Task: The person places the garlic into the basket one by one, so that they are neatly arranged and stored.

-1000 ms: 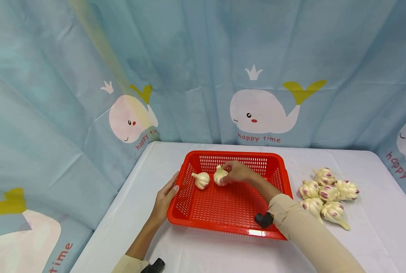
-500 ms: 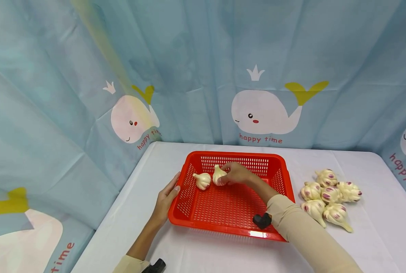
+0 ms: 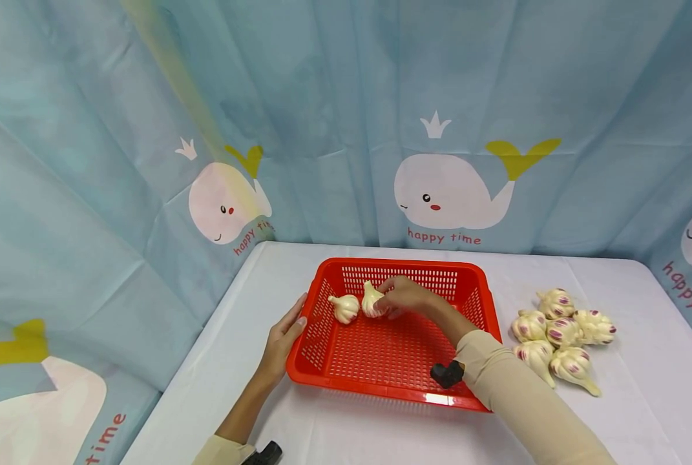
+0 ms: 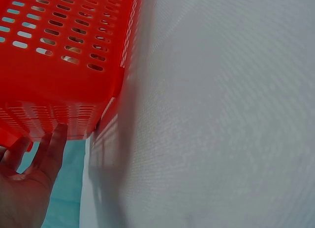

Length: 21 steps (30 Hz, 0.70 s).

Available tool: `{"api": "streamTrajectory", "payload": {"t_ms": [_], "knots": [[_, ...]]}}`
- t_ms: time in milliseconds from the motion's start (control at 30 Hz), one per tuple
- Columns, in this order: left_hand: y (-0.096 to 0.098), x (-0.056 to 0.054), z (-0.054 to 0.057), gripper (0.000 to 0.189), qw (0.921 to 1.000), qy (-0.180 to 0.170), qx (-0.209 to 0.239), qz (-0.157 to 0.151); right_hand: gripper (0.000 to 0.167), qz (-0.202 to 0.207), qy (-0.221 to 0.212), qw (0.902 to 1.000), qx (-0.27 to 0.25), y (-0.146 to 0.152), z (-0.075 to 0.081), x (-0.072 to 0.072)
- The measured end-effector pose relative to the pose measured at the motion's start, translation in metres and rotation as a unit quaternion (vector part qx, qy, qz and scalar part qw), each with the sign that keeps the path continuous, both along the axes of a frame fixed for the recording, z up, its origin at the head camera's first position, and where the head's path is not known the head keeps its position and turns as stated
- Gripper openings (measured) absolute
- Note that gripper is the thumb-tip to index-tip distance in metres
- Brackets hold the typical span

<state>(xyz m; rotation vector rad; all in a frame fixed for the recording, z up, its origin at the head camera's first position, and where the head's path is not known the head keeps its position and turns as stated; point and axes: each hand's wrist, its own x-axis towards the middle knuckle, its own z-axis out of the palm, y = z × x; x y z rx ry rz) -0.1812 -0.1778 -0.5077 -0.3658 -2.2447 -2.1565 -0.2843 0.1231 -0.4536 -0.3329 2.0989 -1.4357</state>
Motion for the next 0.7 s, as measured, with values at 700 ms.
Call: {"api": "streamTrajectory", "payload": {"t_ms": [700], "knots": [[0.0011,0.0013,0.0015,0.058,0.9999,-0.006,-0.006,0.009,0.057,-0.019,-0.005,0.9998,0.007,0.0013,0.002,-0.0009]]}}
